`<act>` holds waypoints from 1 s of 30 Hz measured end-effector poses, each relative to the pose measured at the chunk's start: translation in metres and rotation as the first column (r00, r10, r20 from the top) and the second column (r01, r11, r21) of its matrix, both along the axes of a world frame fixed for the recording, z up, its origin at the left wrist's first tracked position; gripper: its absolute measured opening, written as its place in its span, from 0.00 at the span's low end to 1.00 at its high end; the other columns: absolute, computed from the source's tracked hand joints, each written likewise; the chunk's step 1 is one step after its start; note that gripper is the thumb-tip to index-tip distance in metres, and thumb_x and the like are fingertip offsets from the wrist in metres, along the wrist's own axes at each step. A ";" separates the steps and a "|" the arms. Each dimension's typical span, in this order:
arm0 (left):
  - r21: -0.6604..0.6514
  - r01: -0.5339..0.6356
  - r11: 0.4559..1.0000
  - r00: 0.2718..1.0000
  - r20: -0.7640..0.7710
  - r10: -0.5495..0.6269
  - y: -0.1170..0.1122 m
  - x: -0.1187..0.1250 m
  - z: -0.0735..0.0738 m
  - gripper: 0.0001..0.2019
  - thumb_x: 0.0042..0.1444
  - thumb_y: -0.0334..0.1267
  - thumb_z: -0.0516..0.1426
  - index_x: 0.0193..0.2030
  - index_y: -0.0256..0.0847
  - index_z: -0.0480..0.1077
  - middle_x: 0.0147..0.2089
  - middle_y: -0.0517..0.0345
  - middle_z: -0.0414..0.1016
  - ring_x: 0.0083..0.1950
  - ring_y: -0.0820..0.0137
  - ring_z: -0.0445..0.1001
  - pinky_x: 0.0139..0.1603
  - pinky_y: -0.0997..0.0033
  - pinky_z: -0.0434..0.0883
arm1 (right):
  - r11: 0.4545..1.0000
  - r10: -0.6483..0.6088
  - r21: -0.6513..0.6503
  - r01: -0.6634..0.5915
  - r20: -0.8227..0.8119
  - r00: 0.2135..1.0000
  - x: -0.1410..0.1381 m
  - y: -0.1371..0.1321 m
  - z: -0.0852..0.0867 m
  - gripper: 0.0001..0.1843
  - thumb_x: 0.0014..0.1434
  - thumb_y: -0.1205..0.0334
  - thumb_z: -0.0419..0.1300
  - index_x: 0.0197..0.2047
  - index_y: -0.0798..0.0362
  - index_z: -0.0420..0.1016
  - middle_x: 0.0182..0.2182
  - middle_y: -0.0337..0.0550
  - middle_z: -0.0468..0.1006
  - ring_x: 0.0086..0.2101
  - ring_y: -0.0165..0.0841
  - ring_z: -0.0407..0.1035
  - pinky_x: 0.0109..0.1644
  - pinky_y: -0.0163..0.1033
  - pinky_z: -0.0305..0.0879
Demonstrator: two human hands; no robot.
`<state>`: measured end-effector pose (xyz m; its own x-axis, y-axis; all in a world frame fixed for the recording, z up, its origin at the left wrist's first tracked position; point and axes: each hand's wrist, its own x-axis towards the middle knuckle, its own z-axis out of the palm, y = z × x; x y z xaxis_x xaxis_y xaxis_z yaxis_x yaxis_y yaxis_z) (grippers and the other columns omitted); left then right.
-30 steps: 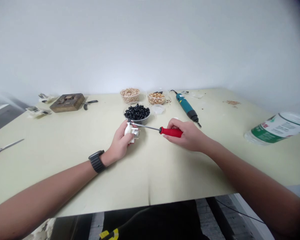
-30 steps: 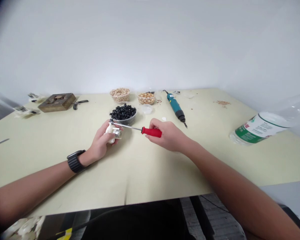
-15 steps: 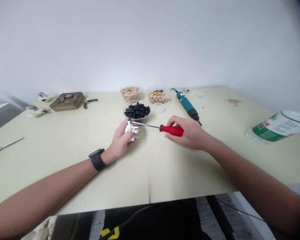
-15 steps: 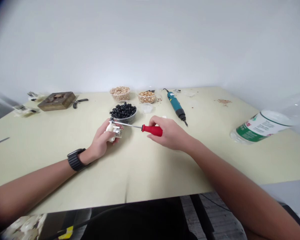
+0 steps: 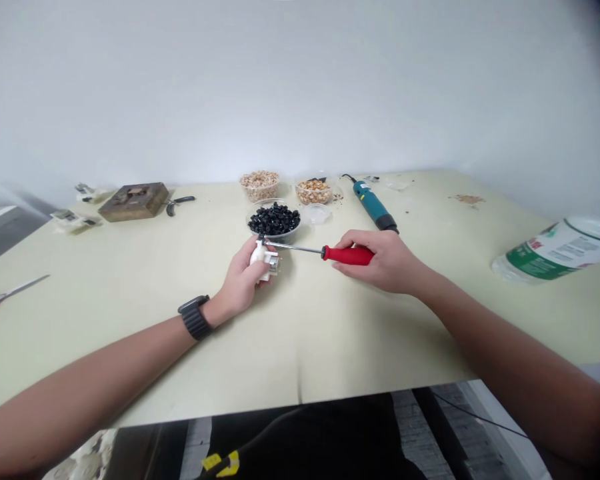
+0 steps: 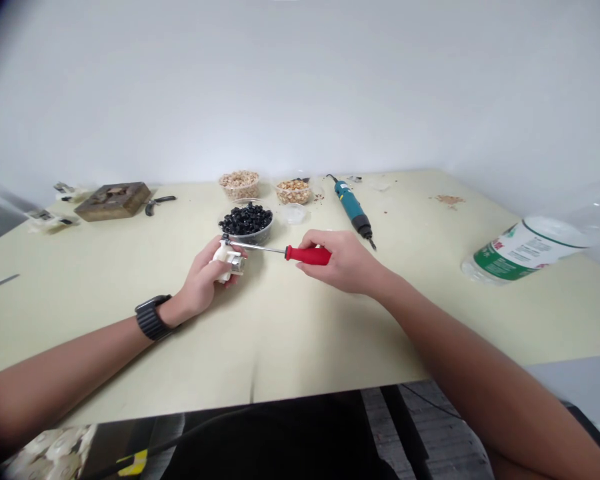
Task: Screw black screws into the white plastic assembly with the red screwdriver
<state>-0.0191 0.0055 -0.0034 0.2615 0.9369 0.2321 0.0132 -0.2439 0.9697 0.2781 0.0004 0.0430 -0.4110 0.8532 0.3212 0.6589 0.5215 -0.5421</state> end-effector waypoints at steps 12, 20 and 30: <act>0.009 0.017 1.000 0.999 -0.038 -0.017 -0.002 0.001 0.002 0.14 0.54 0.42 0.57 0.46 0.39 0.69 0.36 0.59 0.71 0.28 0.72 0.68 0.24 0.72 0.64 | 0.999 -0.021 0.049 0.021 -0.010 1.000 0.005 0.002 -0.001 0.08 0.57 0.56 0.71 0.39 0.49 0.84 0.32 0.38 0.83 0.30 0.30 0.72 0.34 0.35 0.66; -0.002 -0.025 1.000 0.999 -0.031 0.025 -0.001 0.000 0.000 0.14 0.55 0.42 0.57 0.47 0.40 0.68 0.36 0.59 0.69 0.28 0.72 0.67 0.23 0.71 0.66 | 0.983 -0.006 0.183 0.001 0.026 1.000 0.001 0.000 -0.010 0.11 0.64 0.56 0.66 0.47 0.49 0.84 0.42 0.43 0.87 0.39 0.36 0.79 0.43 0.39 0.71; 0.004 -0.036 0.999 0.998 -0.054 0.037 -0.003 0.002 0.002 0.13 0.56 0.42 0.57 0.47 0.40 0.68 0.35 0.59 0.70 0.28 0.72 0.67 0.23 0.72 0.66 | 1.000 -0.012 0.024 0.009 0.135 0.991 0.003 0.000 0.002 0.15 0.67 0.50 0.63 0.50 0.47 0.84 0.41 0.42 0.87 0.36 0.34 0.77 0.37 0.38 0.65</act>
<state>-0.0172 0.0021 -0.0016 0.2394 0.9453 0.2214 0.0746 -0.2452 0.9666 0.2809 0.0004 0.0450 -0.4429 0.8508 0.2828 0.7309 0.5253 -0.4357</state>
